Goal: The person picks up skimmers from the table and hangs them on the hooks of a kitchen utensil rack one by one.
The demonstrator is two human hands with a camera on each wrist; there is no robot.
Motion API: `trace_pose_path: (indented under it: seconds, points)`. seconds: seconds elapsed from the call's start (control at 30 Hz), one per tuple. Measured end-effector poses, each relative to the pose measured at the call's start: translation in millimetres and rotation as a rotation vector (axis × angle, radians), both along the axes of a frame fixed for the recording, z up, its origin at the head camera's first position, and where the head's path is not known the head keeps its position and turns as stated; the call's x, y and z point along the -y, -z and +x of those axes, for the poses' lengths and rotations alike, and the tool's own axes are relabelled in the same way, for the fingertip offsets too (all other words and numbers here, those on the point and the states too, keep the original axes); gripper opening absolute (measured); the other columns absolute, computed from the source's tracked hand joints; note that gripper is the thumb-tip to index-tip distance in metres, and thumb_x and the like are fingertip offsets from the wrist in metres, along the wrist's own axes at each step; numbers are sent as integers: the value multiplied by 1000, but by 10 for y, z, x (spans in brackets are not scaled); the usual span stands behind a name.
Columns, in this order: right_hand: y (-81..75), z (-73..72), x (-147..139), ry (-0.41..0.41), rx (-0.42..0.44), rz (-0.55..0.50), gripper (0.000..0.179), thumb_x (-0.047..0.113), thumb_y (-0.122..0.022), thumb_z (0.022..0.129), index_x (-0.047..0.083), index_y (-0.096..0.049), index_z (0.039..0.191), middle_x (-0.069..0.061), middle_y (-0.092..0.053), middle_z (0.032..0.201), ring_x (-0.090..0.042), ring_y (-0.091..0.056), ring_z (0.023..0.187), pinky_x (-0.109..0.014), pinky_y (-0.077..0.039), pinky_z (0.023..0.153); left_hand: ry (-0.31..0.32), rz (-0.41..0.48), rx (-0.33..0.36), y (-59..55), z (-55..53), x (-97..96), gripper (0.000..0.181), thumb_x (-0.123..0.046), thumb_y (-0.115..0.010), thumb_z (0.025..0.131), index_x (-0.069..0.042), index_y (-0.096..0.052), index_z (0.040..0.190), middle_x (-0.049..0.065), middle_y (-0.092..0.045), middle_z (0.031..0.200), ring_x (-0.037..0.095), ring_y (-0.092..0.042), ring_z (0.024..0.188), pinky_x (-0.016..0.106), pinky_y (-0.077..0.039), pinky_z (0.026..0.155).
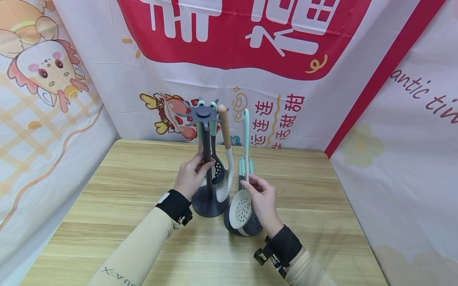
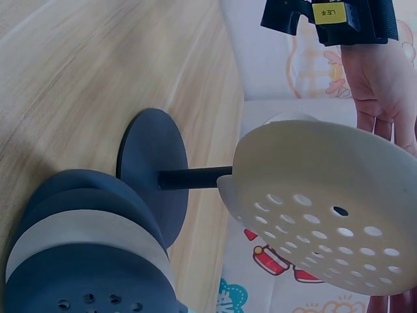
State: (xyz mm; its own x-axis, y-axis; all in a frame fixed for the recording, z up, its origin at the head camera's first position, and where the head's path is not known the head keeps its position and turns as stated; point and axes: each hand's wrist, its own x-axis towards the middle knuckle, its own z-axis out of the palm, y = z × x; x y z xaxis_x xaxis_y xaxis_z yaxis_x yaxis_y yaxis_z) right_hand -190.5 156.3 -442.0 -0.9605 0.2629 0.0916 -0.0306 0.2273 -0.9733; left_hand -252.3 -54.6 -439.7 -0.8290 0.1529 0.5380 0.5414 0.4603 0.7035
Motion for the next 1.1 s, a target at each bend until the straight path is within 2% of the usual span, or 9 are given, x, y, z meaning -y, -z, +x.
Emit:
trace_pose_path:
  seconds: [0.3,0.6,0.7,1.1]
  points:
    - [-13,37,16,-20,-30,-20,28,10,-74,89,-3,-70,113,8,-71,87,-9,-62,81,-20,-51,71,2,5,2,4,-3,3,29,-15,-63,97,-6,-61,124,12,-75,108,25,-73,101,35,-58,86]
    - [-29,56,52,-41,-101,-36,25,3,-75,86,-4,-71,110,11,-72,88,-6,-65,81,-19,-54,74,-10,-7,-23,15,-12,4,29,-15,-64,96,-6,-61,123,12,-75,107,25,-74,99,35,-59,85]
    - [-34,58,62,-43,-119,-42,25,1,-75,85,-6,-71,108,8,-73,89,-6,-66,80,-20,-55,73,-11,-7,-25,16,-14,3,28,-15,-65,96,-6,-61,123,12,-75,106,25,-74,98,34,-59,85]
    - [-41,95,104,-68,-156,-62,21,-3,-75,83,-6,-71,103,14,-72,85,-6,-66,78,-19,-55,70,-13,-12,-28,14,-15,4,29,-16,-65,96,-8,-60,123,11,-76,105,25,-74,99,35,-58,86]
